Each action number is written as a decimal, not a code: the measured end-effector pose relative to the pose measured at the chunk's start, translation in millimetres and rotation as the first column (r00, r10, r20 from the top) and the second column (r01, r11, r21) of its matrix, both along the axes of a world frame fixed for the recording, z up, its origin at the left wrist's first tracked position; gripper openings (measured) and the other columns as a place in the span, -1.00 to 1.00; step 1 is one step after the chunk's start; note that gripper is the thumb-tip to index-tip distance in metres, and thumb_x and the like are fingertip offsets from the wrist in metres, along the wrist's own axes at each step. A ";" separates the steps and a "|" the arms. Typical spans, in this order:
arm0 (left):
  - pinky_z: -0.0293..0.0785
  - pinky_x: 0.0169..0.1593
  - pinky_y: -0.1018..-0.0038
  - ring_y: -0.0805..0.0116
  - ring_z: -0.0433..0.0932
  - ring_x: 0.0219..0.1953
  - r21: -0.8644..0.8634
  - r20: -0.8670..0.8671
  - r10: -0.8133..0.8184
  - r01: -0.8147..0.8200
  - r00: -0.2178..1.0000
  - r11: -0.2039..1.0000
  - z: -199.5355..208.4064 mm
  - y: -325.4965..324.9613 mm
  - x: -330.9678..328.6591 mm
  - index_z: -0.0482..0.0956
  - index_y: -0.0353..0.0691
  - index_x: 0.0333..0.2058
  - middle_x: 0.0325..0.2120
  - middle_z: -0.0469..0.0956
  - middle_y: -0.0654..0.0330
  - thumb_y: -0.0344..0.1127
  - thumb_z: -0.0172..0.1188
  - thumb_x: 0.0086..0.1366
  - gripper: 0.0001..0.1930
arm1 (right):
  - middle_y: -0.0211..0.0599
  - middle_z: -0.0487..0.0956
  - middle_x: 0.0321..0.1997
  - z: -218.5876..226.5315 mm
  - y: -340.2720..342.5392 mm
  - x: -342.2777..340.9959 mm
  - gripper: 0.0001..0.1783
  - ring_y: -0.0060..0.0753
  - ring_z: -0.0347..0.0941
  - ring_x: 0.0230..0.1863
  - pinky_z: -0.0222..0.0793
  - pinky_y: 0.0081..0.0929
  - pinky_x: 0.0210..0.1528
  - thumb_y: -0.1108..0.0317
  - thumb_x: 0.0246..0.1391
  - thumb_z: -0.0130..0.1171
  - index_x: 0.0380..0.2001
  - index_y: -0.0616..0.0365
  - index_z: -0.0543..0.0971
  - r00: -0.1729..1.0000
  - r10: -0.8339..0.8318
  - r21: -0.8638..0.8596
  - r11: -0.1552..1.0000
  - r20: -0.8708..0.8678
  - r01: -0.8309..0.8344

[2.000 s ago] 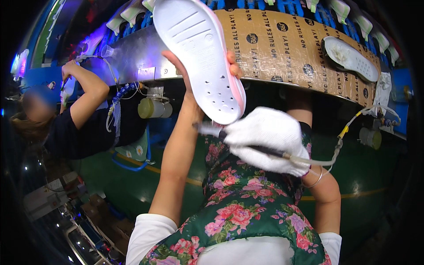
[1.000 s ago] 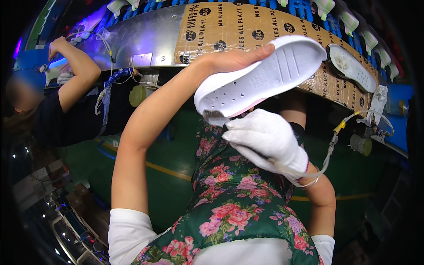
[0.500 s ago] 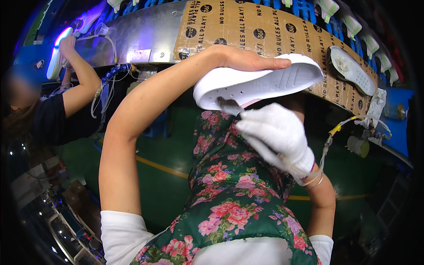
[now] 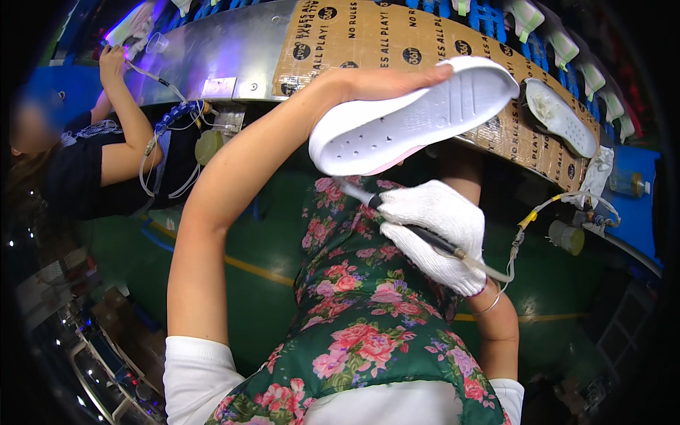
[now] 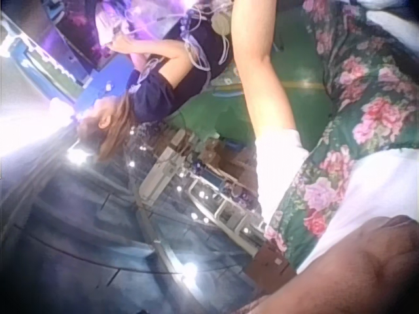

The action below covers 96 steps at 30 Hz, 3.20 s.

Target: The person takes shoe soles from an overhead conveyor and applies adhesive to their surfaces and edges using a dispensing brush tool.

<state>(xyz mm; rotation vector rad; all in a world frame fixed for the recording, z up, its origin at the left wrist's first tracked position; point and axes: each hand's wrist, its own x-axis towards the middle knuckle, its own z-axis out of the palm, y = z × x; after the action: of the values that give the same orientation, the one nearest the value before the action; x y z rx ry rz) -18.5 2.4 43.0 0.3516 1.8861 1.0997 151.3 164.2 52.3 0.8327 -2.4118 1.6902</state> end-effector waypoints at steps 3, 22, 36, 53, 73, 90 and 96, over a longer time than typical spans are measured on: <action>0.57 0.16 0.28 0.17 0.55 0.20 0.302 0.301 0.088 -0.182 0.949 0.936 -26.9 -6.7 0.2 0.36 -0.12 0.39 0.27 0.45 -0.06 0.50 -0.24 0.43 -0.12 | -0.16 0.72 -0.13 4.6 14.9 3.4 -0.76 -0.38 0.66 -0.17 0.57 -0.45 -0.12 0.60 0.03 0.41 -0.18 0.29 0.72 0.927 -0.100 -0.248 0.948 0.362 0.199; 0.38 0.38 -0.03 0.03 0.31 0.40 0.745 0.444 0.361 -0.562 0.820 0.359 -92.4 -33.0 103.1 0.08 -0.28 0.47 0.41 0.25 -0.08 0.06 -0.06 0.55 -0.29 | -0.22 0.75 -0.19 37.6 36.0 -25.2 -0.71 -0.19 0.70 -0.17 0.59 -0.33 -0.07 0.46 -0.07 0.50 -0.21 0.12 0.74 0.978 -0.136 0.052 0.988 -0.157 0.146; 0.42 0.30 -0.13 -0.24 0.42 0.27 0.658 0.671 -0.223 -0.706 0.707 -0.261 -88.7 30.8 134.3 0.05 -0.19 0.47 0.28 0.34 -0.31 0.64 0.04 0.17 0.17 | -0.18 0.74 -0.18 50.3 18.3 -11.1 -0.63 -0.14 0.69 -0.22 0.58 -0.31 -0.15 0.51 -0.15 0.50 -0.17 0.11 0.76 0.902 -0.270 0.037 0.953 -0.336 0.300; 0.20 0.48 -0.03 -0.03 0.34 0.39 0.493 0.862 -0.064 -0.860 0.504 -0.134 -147.6 50.1 159.4 0.17 -0.05 0.46 0.38 0.32 0.01 0.54 0.23 0.11 0.11 | -0.04 0.72 -0.14 48.5 -8.3 -25.0 -0.71 -0.22 0.69 -0.14 0.57 -0.34 -0.03 0.61 -0.06 0.42 -0.19 0.31 0.69 0.881 -0.416 -0.229 0.901 -0.224 0.367; 0.28 0.41 -0.04 -0.08 0.35 0.35 0.622 0.744 -0.090 -0.735 0.662 -0.269 -111.6 41.5 116.9 0.08 -0.17 0.47 0.35 0.29 -0.16 0.66 0.01 0.16 0.17 | -0.15 0.74 -0.13 19.4 -1.4 -28.7 -0.66 -0.18 0.68 -0.21 0.57 -0.28 -0.09 0.55 -0.08 0.43 -0.15 0.18 0.72 0.879 -0.409 -0.260 0.901 -0.244 0.347; 0.57 0.08 -0.26 -0.46 0.52 0.11 0.767 0.568 -0.202 -0.602 0.798 -0.223 -80.6 28.5 84.3 0.22 -0.18 0.37 0.13 0.44 -0.36 0.74 0.06 0.03 0.20 | -0.18 0.73 -0.23 10.3 -8.4 -22.5 -0.71 -0.13 0.69 -0.22 0.57 -0.29 -0.12 0.55 -0.09 0.43 -0.21 0.17 0.73 0.940 -0.203 -0.160 0.974 -0.275 0.163; 0.55 0.04 -0.33 -0.47 0.53 0.07 0.771 0.574 -0.224 -0.612 0.788 -0.177 -80.8 21.9 73.3 0.23 -0.17 0.36 0.11 0.46 -0.33 0.71 0.12 0.03 0.19 | -0.16 0.72 -0.23 -1.5 -7.1 -20.1 -0.63 -0.23 0.65 -0.27 0.55 -0.35 -0.19 0.60 -0.11 0.43 -0.15 0.17 0.72 0.855 -0.231 -0.013 0.967 -0.465 0.254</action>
<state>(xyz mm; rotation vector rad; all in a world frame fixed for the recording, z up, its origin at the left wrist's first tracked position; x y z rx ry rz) 54.8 24.2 -37.8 0.4420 0.0169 2.5128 131.2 157.1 50.7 0.7877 -2.1241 1.1795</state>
